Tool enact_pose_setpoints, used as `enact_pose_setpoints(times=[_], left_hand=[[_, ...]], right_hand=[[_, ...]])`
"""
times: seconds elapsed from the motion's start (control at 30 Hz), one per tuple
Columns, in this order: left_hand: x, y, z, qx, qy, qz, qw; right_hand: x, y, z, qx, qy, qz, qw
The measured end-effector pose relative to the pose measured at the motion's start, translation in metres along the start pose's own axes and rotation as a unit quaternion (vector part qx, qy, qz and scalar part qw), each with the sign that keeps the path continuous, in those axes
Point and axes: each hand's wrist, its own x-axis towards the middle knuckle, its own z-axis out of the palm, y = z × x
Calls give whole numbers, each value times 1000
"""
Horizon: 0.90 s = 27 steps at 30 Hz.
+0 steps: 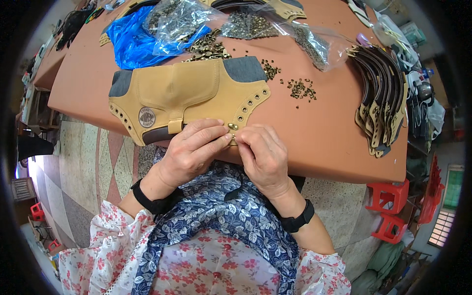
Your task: Manually attaching small hardware/studs to a leather shoe component.
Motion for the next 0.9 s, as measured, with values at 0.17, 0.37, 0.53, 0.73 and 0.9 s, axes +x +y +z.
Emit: enact_pose_setpoints(times=[0.17,0.37,0.53,0.73,0.9], left_hand=[[0,0,0,-3,3,-1,1000],[-1,0,1,-3,5,-2,1000],[-2,1,2,7,7,-8,1000],[-1,2,2,10,9,-14,1000],[0,2,2,6,9,-15,1000]], right_hand=[[-2,1,1,-36,1,-39,999],[-5,2,2,-31,13,-41,999],[-4,2,2,-18,15,-24,999],[0,0,1,-10,7,-6,1000],[2,-2,1,-13,-5,11,1000]])
